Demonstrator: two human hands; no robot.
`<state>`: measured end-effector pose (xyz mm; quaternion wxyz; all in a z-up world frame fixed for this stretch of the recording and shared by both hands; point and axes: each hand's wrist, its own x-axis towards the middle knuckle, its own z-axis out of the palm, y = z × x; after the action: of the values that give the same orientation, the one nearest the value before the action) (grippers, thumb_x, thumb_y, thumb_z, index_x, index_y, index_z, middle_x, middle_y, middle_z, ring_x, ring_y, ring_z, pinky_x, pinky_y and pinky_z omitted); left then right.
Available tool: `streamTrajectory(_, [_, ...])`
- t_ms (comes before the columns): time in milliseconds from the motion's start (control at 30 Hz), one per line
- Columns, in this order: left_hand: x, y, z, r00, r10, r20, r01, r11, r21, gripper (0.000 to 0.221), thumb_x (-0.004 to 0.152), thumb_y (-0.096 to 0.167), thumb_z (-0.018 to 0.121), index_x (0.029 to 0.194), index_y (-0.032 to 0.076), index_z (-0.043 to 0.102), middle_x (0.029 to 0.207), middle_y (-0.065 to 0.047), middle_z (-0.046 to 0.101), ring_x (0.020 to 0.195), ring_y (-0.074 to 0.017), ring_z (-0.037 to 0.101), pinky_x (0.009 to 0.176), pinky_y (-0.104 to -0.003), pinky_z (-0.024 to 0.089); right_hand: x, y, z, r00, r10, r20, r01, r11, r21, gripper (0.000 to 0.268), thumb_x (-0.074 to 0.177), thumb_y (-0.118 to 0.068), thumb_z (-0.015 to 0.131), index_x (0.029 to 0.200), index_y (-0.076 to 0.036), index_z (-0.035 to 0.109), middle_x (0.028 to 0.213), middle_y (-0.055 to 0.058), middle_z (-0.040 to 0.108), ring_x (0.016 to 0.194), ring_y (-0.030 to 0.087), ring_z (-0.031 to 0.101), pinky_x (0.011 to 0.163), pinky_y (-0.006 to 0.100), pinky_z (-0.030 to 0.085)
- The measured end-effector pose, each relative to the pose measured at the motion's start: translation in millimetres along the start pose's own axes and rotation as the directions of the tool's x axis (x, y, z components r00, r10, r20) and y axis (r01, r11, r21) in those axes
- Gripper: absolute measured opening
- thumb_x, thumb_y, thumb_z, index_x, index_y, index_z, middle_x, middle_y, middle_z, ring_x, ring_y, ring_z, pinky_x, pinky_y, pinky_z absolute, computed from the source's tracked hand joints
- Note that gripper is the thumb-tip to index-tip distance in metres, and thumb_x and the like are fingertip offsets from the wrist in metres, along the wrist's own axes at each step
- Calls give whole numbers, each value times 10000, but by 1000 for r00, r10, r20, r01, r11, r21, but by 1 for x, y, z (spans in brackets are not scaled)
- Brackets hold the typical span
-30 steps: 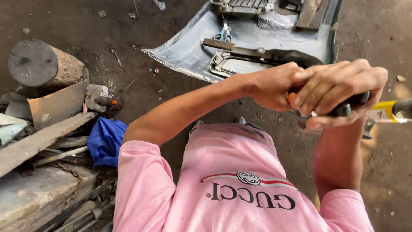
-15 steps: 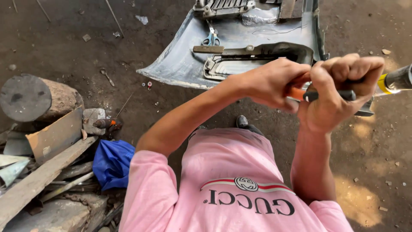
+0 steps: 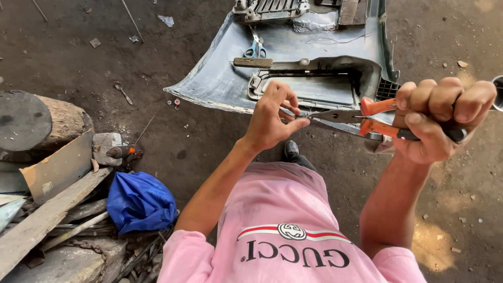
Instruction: Repairing a plastic car bumper component using wire and pliers.
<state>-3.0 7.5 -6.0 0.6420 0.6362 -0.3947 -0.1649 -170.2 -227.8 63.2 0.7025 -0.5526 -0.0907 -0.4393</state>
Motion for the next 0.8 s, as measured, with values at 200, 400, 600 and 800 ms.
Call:
streamTrajectory(200, [-10, -15, 4, 996, -53, 78, 54, 998, -8, 231, 871, 122, 857, 1069, 45, 766, 1060, -62, 764, 910, -143, 765, 824, -262, 650, 12, 7, -10, 994, 35, 107, -50, 988, 145, 541, 652, 241, 521, 913, -209, 370, 717, -47, 383, 558, 123, 421, 625, 353, 459])
streamTrajectory(400, [-11, -12, 13, 998, -43, 36, 43, 999, -3, 208, 862, 126, 835, 1054, 64, 785, 1059, -65, 786, 895, -137, 756, 797, -263, 622, 26, 15, -28, 950, 25, 310, -91, 975, 201, 539, 669, 225, 563, 908, -213, 360, 709, -44, 390, 604, 130, 417, 621, 362, 458])
streamTrajectory(600, [-11, -8, 13, 999, 6, 52, -8, 999, 36, 185, 867, 121, 835, 1031, 59, 777, 1054, -70, 784, 947, -181, 762, 825, -291, 609, 49, 27, -33, 856, -8, 516, -191, 924, 331, 512, 676, 222, 592, 837, -207, 361, 674, -38, 395, 593, 143, 385, 657, 377, 456])
streamTrajectory(800, [-5, 5, 10, 995, -40, 96, 36, 998, 49, 200, 868, 111, 829, 1043, 39, 766, 1070, -82, 775, 965, -197, 754, 853, -307, 595, 66, 26, -12, 764, -31, 644, -308, 860, 407, 458, 695, 231, 594, 745, -174, 386, 640, -29, 413, 585, 137, 409, 721, 556, 498])
